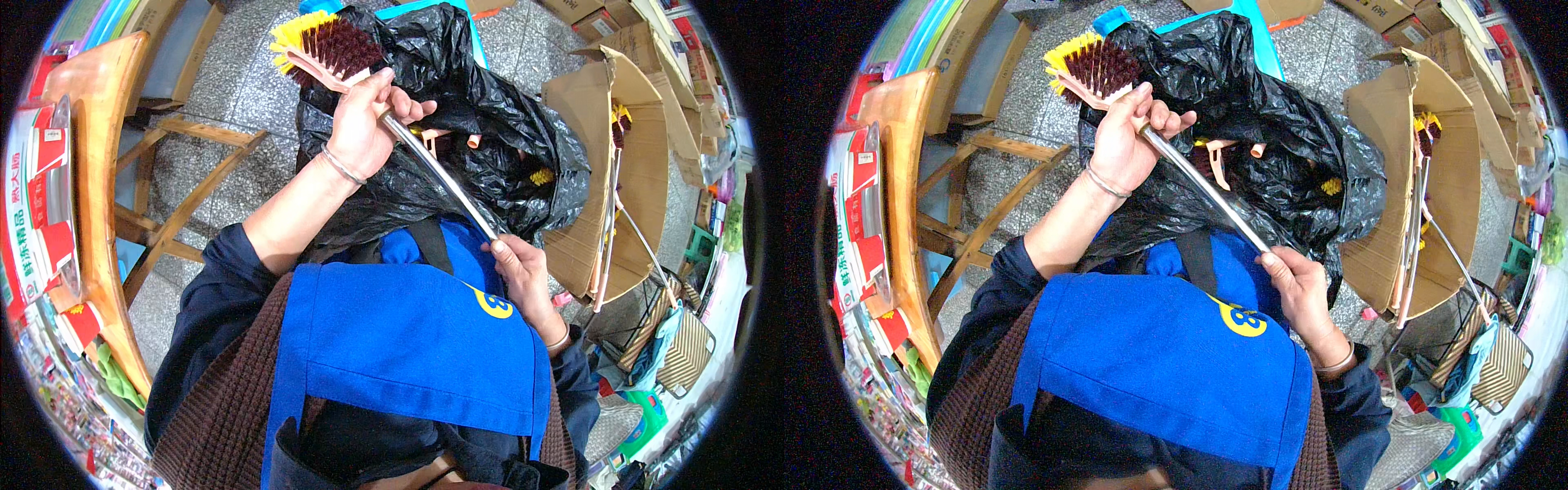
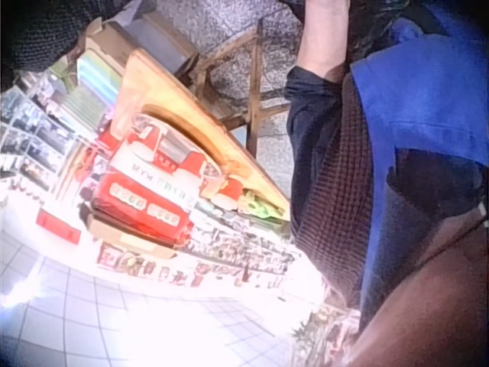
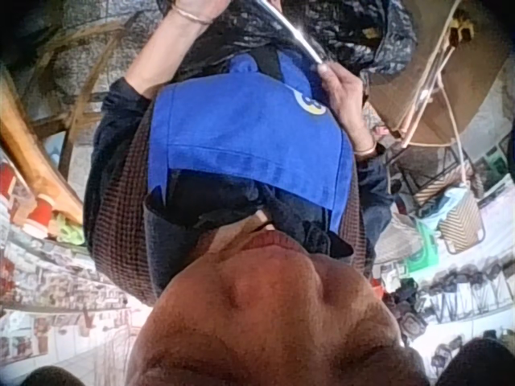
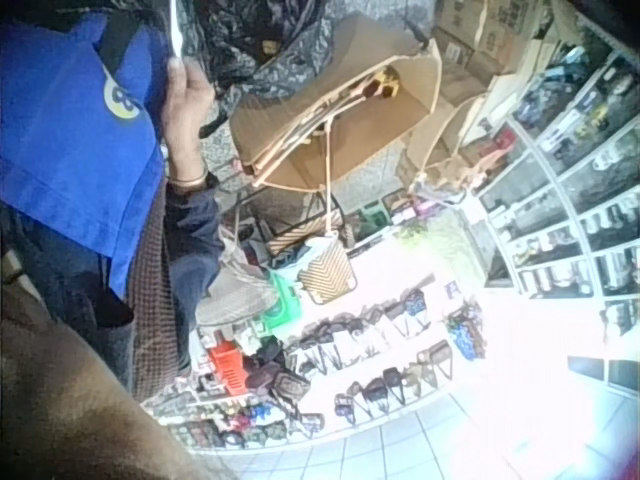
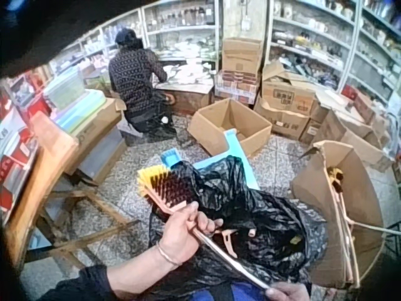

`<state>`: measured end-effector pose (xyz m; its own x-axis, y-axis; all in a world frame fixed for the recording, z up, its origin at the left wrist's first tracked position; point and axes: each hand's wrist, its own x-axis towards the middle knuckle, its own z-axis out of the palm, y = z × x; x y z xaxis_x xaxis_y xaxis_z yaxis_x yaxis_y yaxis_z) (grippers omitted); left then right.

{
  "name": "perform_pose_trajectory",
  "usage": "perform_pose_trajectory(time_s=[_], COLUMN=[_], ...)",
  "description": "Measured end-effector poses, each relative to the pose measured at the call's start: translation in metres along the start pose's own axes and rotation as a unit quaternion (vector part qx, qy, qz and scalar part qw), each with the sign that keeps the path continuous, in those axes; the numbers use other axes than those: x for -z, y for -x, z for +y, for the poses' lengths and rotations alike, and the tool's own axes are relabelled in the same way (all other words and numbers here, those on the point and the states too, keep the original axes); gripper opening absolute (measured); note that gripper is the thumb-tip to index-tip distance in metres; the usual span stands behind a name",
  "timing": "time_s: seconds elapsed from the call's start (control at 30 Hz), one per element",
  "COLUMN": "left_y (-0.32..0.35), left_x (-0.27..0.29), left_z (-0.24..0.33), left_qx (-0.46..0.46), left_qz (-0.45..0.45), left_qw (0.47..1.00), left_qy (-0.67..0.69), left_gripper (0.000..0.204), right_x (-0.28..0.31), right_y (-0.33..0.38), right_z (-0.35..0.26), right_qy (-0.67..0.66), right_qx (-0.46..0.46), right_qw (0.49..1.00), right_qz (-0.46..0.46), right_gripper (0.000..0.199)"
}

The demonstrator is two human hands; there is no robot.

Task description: The person assembles long-handled brushes by inserting metal rods into brush heads and placing them into a black plastic bag. The person repeatedly picks up brush heads and rods, aligns them, and secures them together before depositing the assembled brooms into the bag.

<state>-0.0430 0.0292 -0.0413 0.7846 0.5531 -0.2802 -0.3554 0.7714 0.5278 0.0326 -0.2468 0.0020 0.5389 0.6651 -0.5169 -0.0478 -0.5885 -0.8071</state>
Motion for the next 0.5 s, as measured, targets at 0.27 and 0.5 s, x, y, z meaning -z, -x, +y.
perform_pose_trajectory(time_s=[0.27,0.5], left_y=[-0.005,-0.007], left_x=[-0.014,-0.008], left_z=[0.007,0.014], left_qx=[-0.03,0.004], left_qz=[-0.085,-0.018], left_qw=[0.995,0.998], left_qy=[0.038,0.054], left_gripper=[0.033,0.037], right_x=[0.018,0.015], right_y=[-0.008,-0.003], right_z=[-0.012,-0.019], right_qy=[-0.203,0.272], right_qx=[-0.177,0.197], right_qw=[0.946,0.922], right_qz=[-0.177,0.194], right_gripper=[0.035,0.014])
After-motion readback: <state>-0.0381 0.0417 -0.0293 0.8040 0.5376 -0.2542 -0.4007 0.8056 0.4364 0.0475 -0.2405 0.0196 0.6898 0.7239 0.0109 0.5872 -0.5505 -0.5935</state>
